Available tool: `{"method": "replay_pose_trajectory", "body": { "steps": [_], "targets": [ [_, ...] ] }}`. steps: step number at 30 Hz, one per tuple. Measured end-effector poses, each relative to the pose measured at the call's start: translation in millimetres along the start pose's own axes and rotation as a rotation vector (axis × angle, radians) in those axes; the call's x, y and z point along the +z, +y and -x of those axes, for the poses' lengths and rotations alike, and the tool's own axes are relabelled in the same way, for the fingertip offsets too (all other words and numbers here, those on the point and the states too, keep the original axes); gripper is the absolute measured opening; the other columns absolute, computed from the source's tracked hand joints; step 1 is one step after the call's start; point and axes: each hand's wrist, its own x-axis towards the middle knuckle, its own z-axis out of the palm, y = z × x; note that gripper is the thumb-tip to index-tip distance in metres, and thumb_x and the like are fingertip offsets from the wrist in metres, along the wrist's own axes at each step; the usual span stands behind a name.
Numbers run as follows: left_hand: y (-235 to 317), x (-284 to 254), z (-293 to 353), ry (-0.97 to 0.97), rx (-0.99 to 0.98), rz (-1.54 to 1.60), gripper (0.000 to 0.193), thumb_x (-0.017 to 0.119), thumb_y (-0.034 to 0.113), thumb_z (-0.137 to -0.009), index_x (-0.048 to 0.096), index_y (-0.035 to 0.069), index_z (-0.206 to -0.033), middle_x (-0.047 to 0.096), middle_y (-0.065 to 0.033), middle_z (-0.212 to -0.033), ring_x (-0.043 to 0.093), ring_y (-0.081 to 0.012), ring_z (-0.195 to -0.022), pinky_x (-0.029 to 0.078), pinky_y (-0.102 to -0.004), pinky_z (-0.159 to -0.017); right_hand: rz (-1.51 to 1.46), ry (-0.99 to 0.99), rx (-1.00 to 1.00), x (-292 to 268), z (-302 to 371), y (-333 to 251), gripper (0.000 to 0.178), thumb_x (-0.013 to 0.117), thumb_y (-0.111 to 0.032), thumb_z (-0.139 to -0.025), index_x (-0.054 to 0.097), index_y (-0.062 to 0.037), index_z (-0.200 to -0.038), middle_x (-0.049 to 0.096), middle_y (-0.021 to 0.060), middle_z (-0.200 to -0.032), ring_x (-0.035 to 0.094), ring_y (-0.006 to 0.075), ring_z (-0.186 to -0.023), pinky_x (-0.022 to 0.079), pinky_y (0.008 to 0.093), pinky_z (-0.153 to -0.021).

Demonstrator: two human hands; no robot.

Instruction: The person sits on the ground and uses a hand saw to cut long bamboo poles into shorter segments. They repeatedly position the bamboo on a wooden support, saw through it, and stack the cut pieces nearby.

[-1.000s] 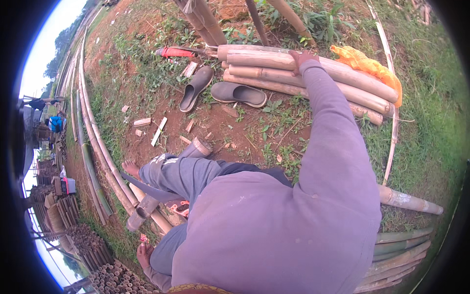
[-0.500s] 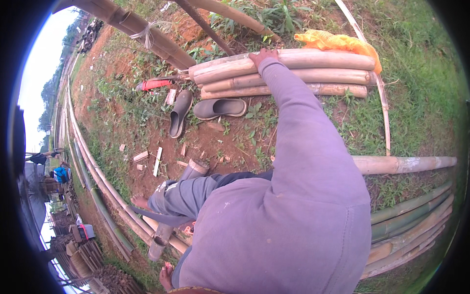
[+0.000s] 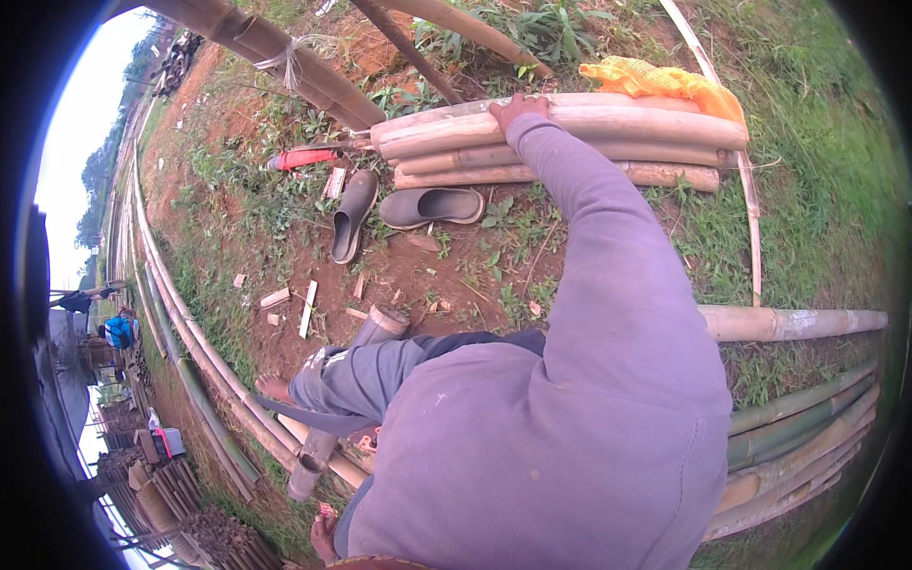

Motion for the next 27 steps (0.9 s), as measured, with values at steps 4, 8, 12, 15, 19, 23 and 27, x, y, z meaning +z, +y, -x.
{"method": "replay_pose_trajectory", "body": {
  "steps": [4, 8, 12, 15, 19, 23, 27],
  "targets": [
    [3.4, 0.7, -4.9, -0.004, 0.007, 0.006, 0.046, 0.067, 0.042, -0.107, 0.065, -0.002, -0.119, 0.072, -0.0152, -0.101, 0.075, -0.0236, -0.089, 0.063, -0.0329, -0.074, -0.007, 0.016, -0.006, 4.3, -3.0, 5.7, 0.051, 0.059, -0.017, -0.107, 0.052, -0.0338, -0.155, 0.056, 0.0191, -0.151, 0.058, 0.0406, -0.14, 0.039, 0.0603, -0.115],
    [5.0, 1.9, -6.2, -0.005, 0.002, 0.006, 0.047, 0.067, 0.043, -0.107, 0.065, -0.002, -0.119, 0.072, -0.015, -0.101, 0.075, -0.0237, -0.09, 0.062, -0.0328, -0.074, -0.036, -0.009, 0.011, 7.3, -13.9, 14.8, 0.062, 0.073, -0.018, -0.1, 0.05, -0.0334, -0.156, 0.055, 0.0189, -0.152, 0.057, 0.0409, -0.142, 0.04, 0.0598, -0.115],
    [5.7, 5.0, -6.3, -0.008, -0.002, 0.001, 0.047, 0.067, 0.043, -0.107, 0.066, -0.002, -0.119, 0.071, -0.0149, -0.102, 0.075, -0.0237, -0.09, 0.062, -0.0327, -0.074, -0.031, -0.028, 0.024, 6.7, -11.9, 19.6, 0.077, 0.086, -0.02, -0.089, 0.049, -0.0325, -0.155, 0.055, 0.0183, -0.151, 0.055, 0.0409, -0.142, 0.04, 0.0589, -0.115],
    [2.3, 0.8, 2.4, 0.006, 0.003, 0.006, 0.047, 0.067, 0.043, -0.107, 0.066, -0.002, -0.119, 0.071, -0.0147, -0.102, 0.075, -0.0237, -0.091, 0.062, -0.0326, -0.075, -0.051, -0.015, 0.021, 4.0, -10.3, 18.8, 0.079, 0.089, -0.021, -0.087, 0.049, -0.0316, -0.154, 0.055, 0.0179, -0.151, 0.056, 0.0404, -0.142, 0.04, 0.0581, -0.115],
    [-4.6, -3.0, 5.7, 0.001, 0.012, -0.001, 0.047, 0.066, 0.043, -0.107, 0.067, -0.002, -0.119, 0.071, -0.0145, -0.102, 0.075, -0.0238, -0.092, 0.062, -0.0325, -0.075, -0.058, -0.033, 0.019, 2.2, -9.8, 21.4, 0.081, 0.09, -0.022, -0.086, 0.048, -0.0312, -0.155, 0.055, 0.018, -0.15, 0.056, 0.0394, -0.142, 0.04, 0.0582, -0.116],
    [-12.6, -21.3, 13.8, -0.041, 0.111, -0.038, 0.047, 0.066, 0.043, -0.107, 0.067, -0.002, -0.119, 0.071, -0.0143, -0.103, 0.075, -0.0238, -0.093, 0.062, -0.0324, -0.075, -0.034, -0.05, 0.004, 6.9, -18.1, 19.2, 0.085, 0.091, -0.028, -0.085, 0.045, -0.0317, -0.156, 0.055, 0.0185, -0.152, 0.055, 0.0396, -0.143, 0.039, 0.0593, -0.119],
    [-5.3, -7.0, 7.3, -0.007, -0.003, 0.042, 0.042, 0.065, 0.042, -0.109, 0.062, 0.001, -0.118, 0.074, -0.0139, -0.102, 0.073, -0.0206, -0.081, 0.06, -0.0302, -0.069, 0.037, -0.079, 0.059, 1.8, -18.1, 25.9, 0.103, 0.095, -0.037, -0.079, 0.036, -0.0373, -0.164, 0.051, 0.0187, -0.156, 0.055, 0.0388, -0.144, 0.039, 0.0601, -0.119]
  ]
}}
